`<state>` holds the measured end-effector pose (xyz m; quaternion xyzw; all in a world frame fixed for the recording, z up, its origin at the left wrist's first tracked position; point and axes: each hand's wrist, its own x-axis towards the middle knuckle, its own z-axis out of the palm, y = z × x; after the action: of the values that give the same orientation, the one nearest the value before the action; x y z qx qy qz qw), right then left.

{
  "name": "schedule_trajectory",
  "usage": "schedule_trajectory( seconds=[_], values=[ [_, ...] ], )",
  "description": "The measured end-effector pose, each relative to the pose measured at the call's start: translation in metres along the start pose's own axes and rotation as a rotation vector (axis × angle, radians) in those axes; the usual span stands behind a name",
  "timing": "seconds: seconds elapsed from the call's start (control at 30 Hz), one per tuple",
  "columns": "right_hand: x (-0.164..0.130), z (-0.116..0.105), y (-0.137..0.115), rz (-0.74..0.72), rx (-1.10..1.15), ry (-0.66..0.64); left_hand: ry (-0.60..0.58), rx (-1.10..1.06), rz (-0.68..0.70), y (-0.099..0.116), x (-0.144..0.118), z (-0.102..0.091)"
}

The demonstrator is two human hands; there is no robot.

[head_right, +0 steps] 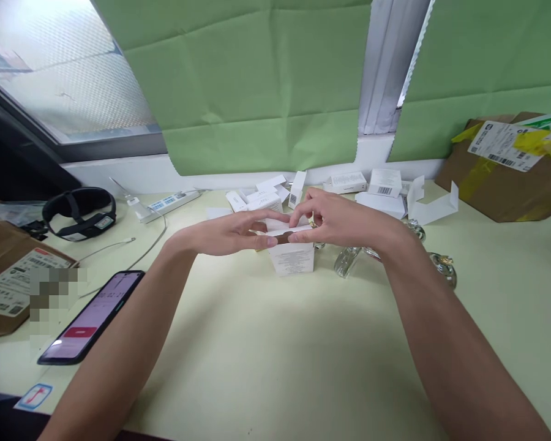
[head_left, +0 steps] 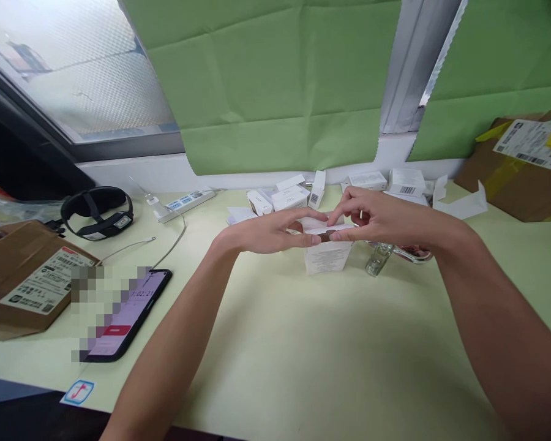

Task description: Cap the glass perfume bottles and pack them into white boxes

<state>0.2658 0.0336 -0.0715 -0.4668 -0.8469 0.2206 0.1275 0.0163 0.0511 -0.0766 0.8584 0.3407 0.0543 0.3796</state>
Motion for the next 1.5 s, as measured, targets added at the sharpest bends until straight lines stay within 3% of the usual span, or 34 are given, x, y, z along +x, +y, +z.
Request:
schedule_trajectory(
  seconds=[0.33, 1.5],
  values=[
    [0.005, 0.007, 0.008, -0.175, 0.013, 0.067, 0.018, 0.099, 0.071, -0.001, 0.002, 0.002],
    [0.011, 0.012, 0.010, -0.149, -0.051, -0.043, 0.011, 0.182, 0.109, 0.005, 0.008, 0.011]
  ],
)
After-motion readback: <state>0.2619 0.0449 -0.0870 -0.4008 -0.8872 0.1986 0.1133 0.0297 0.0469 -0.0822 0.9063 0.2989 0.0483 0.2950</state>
